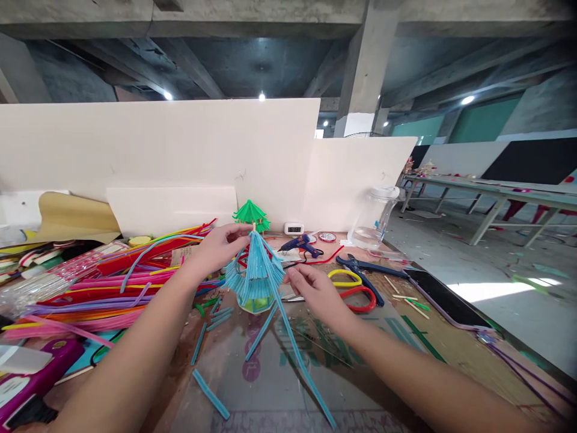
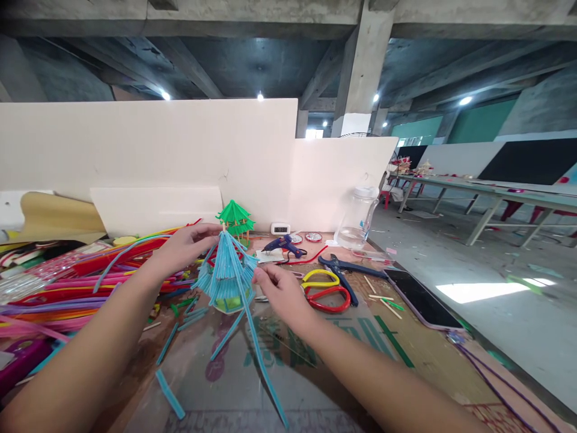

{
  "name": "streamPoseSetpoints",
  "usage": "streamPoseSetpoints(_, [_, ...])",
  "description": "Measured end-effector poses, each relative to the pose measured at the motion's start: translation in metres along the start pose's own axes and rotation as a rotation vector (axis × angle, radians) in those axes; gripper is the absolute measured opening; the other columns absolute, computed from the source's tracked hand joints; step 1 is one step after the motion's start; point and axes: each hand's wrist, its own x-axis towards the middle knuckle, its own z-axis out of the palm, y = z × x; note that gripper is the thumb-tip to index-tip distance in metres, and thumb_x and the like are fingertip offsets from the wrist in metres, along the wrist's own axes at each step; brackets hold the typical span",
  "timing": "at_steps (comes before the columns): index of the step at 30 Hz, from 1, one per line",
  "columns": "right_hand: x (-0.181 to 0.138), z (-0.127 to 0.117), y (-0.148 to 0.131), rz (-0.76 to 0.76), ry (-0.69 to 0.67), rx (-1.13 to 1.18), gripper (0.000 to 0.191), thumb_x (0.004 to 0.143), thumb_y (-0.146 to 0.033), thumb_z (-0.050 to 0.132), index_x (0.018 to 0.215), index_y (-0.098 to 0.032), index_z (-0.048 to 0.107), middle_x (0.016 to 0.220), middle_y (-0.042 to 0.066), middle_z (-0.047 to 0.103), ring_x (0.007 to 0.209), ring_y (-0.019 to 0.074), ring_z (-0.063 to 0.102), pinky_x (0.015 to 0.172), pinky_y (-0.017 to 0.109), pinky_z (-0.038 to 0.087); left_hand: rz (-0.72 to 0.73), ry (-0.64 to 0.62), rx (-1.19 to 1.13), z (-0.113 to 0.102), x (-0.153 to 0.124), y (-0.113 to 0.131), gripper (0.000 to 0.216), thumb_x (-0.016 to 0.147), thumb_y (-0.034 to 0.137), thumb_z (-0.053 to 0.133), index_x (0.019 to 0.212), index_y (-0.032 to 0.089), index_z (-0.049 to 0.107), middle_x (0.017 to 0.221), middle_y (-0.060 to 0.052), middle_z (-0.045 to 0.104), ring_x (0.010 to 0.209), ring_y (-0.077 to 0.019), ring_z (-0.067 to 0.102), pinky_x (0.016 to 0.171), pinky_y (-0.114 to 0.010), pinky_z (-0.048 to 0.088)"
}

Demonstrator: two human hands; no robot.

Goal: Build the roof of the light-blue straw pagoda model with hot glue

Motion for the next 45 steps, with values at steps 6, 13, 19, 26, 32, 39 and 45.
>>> streamPoseSetpoints(6, [-0.001,0.004,0.012,0.008,0.014,-0.066,0.038,0.095,-0.046,0.041,0.078,-0.018,0.06,0.058,-0.004,0.043,0.058,0.0125,0.043,0.056,0.026,0.031,0.0,0.272,0.022,-0.018,-0.001,0.0,0.044,0.084,0.051,0.05,0.105,0.016,0.067,0.099,-0.007,0.071,0.089,-0.0197,0.063,0.077,-0.028,0.047])
streamPoseSetpoints(13, [0.004,0.002,0.015,0.07,-0.036,0.032,0.042,0.093,-0.049,0.042,0.077,-0.016,0.062,0.059,-0.002,0.05,0.057,0.012,0.045,0.055,0.025,0.034,-0.029,0.248,0.06,-0.018,-0.001,0.001,0.048,0.083,0.059,0.049,0.098,0.016,0.067,0.092,-0.006,0.071,0.087,-0.0213,0.062,0.072,-0.027,0.046])
streamPoseSetpoints(19, [-0.002,0.01,0.009,0.12,-0.155,0.148,0.046,0.091,-0.057,0.044,0.081,-0.016,0.063,0.065,0.002,0.063,0.058,0.0132,0.051,0.057,0.026,0.039,0.024,0.125,0.022,0.0,0.002,-0.001,0.047,0.086,0.057,0.047,0.099,0.017,0.068,0.092,-0.005,0.071,0.084,-0.0209,0.063,0.074,-0.029,0.046])
streamPoseSetpoints(26, [-0.003,0.014,0.015,0.152,-0.136,0.262,0.048,0.09,-0.059,0.045,0.074,-0.017,0.059,0.06,0.002,0.061,0.055,0.0134,0.053,0.055,0.026,0.041,-0.045,0.277,0.006,-0.025,0.007,-0.022,0.051,0.088,0.055,0.039,0.102,0.015,0.067,0.097,-0.008,0.071,0.09,-0.0217,0.064,0.082,-0.032,0.047])
streamPoseSetpoints(32, [-0.006,0.014,0.003,0.162,-0.17,0.264,0.047,0.088,-0.059,0.049,0.071,-0.016,0.059,0.06,0.001,0.058,0.053,0.0117,0.049,0.053,0.025,0.038,-0.036,0.205,-0.039,-0.023,0.002,-0.017,0.042,0.08,0.053,0.056,0.099,0.017,0.069,0.096,-0.005,0.072,0.088,-0.0208,0.065,0.08,-0.03,0.049])
streamPoseSetpoints(39, [-0.01,0.021,-0.004,0.321,-0.228,0.474,0.045,0.084,-0.06,0.055,0.08,-0.016,0.063,0.06,0.003,0.066,0.045,0.0108,0.048,0.047,0.024,0.033,0.052,0.099,0.088,0.008,0.001,-0.004,0.045,0.085,0.057,0.049,0.101,0.02,0.071,0.105,-0.005,0.07,0.093,-0.0218,0.063,0.082,-0.032,0.049])
streamPoseSetpoints(45, [-0.014,0.025,-0.011,0.381,-0.196,0.529,0.034,0.083,-0.05,0.062,0.079,-0.016,0.064,0.056,0.001,0.065,0.048,0.0086,0.044,0.047,0.022,0.029,0.05,0.136,0.048,0.005,0.0,-0.002,0.046,0.083,0.057,0.053,0.106,0.02,0.069,0.114,-0.006,0.067,0.094,-0.0207,0.063,0.082,-0.031,0.049])
